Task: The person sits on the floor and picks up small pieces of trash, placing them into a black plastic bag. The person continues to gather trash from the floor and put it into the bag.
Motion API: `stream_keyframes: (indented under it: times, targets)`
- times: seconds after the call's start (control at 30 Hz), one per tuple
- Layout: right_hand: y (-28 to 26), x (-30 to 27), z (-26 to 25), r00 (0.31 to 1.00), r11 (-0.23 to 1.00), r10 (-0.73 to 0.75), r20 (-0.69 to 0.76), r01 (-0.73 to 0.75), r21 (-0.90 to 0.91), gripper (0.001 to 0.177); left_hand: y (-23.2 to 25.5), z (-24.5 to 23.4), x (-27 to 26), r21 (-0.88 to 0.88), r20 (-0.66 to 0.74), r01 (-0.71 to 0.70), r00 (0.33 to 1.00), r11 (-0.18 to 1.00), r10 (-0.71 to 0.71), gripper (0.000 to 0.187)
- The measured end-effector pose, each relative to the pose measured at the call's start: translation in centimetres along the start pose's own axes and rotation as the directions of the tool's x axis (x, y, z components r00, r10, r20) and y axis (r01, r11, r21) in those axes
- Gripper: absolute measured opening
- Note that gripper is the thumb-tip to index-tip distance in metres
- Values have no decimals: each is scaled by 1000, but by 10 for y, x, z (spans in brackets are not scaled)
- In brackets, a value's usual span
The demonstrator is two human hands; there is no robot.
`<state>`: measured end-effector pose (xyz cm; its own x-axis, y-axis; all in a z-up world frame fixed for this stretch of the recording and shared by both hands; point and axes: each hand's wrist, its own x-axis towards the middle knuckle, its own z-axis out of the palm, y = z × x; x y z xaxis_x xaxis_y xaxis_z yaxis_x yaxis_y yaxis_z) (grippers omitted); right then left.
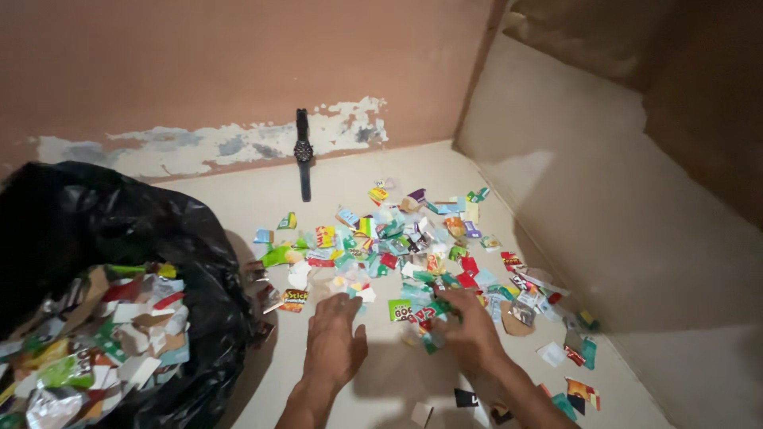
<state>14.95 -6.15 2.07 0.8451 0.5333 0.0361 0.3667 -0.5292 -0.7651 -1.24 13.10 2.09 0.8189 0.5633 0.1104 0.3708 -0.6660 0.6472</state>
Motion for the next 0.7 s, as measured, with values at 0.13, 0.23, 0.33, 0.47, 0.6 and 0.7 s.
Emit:
stream_keyframes:
  times: [0.13, 0.23, 0.33, 0.47, 0.6, 0.7]
  targets:
    - [-31, -7, -5, 990, 983, 70, 125, -47, -178, 71, -9, 12, 18, 137, 36, -60, 998, 989, 56, 68]
    - [-46, -11, -1, 986, 972, 87, 144, -52, -230, 81, -14, 19, 26, 175, 56, -77, 996, 982, 68, 73]
    - [-45, -11, 8, 996, 955, -40, 77, 61, -289, 78, -15, 24, 31, 206, 104, -53, 994, 977, 32, 69]
    - [-29, -12, 20, 984, 959, -178, -31, 166, -228, 45, -18, 27, 30, 232, 118, -28, 993, 972, 0, 48]
    - [-9, -14, 20, 931, 932, -359, -71, 354, -77, 26, -22, 31, 27, 150, 30, -65, 998, 987, 61, 34]
    - [1, -11, 22, 929, 929, -360, -85, 350, -118, 27, -21, 34, 25, 107, 7, -55, 998, 993, 54, 33]
